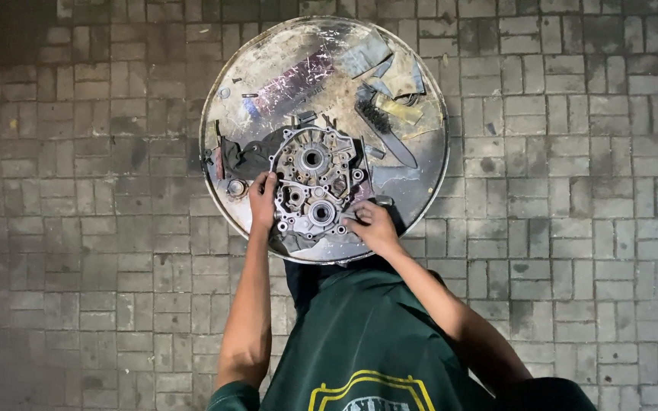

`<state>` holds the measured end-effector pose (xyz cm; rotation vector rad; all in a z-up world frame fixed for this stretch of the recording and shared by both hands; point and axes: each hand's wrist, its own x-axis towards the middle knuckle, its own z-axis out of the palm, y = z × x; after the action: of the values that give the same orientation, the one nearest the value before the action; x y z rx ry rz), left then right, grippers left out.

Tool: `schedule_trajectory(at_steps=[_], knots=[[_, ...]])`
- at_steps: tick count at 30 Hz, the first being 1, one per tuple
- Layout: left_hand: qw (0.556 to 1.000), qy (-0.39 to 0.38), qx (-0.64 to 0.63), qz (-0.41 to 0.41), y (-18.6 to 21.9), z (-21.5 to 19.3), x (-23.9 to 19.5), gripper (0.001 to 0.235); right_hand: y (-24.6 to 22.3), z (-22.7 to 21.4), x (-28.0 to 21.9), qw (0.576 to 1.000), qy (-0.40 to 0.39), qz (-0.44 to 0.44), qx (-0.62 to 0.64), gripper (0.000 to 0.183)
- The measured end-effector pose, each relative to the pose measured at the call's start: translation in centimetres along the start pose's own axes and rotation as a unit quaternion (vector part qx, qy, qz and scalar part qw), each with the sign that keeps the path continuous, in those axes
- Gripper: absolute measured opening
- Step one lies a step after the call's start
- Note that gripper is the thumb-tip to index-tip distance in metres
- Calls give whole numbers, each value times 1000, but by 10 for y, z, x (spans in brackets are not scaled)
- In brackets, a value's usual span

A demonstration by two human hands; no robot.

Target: The person scrubs a metallic mechanical part with a wire brush and wipes it with a cloth on a round metal tray. The person repeatedly scrubs and wipes the same part throughout the clip.

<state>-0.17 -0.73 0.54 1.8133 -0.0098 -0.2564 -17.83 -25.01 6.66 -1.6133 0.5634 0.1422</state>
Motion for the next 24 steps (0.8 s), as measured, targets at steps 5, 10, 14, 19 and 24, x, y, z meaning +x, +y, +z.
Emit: schedule_trajectory(at_steps=[5, 10, 14, 19, 24], knots=[[1000, 8, 0, -4, -2, 1, 1, 28, 24, 20, 14, 999, 39, -11, 0, 25], [1000, 17, -3, 3, 8, 2, -5, 25, 9, 22, 4, 995, 83, -31, -34, 20], [1000, 17, -10, 12, 12, 3, -6, 25, 25, 36, 9, 991, 136, -8, 11, 17], [1000, 16, -16, 15, 7, 5, -6, 26, 21, 27, 10, 994, 90, -9, 61, 18], [1000, -9, -6, 21, -2, 4, 2, 26, 38, 32, 17, 996, 76, -22, 35, 20]])
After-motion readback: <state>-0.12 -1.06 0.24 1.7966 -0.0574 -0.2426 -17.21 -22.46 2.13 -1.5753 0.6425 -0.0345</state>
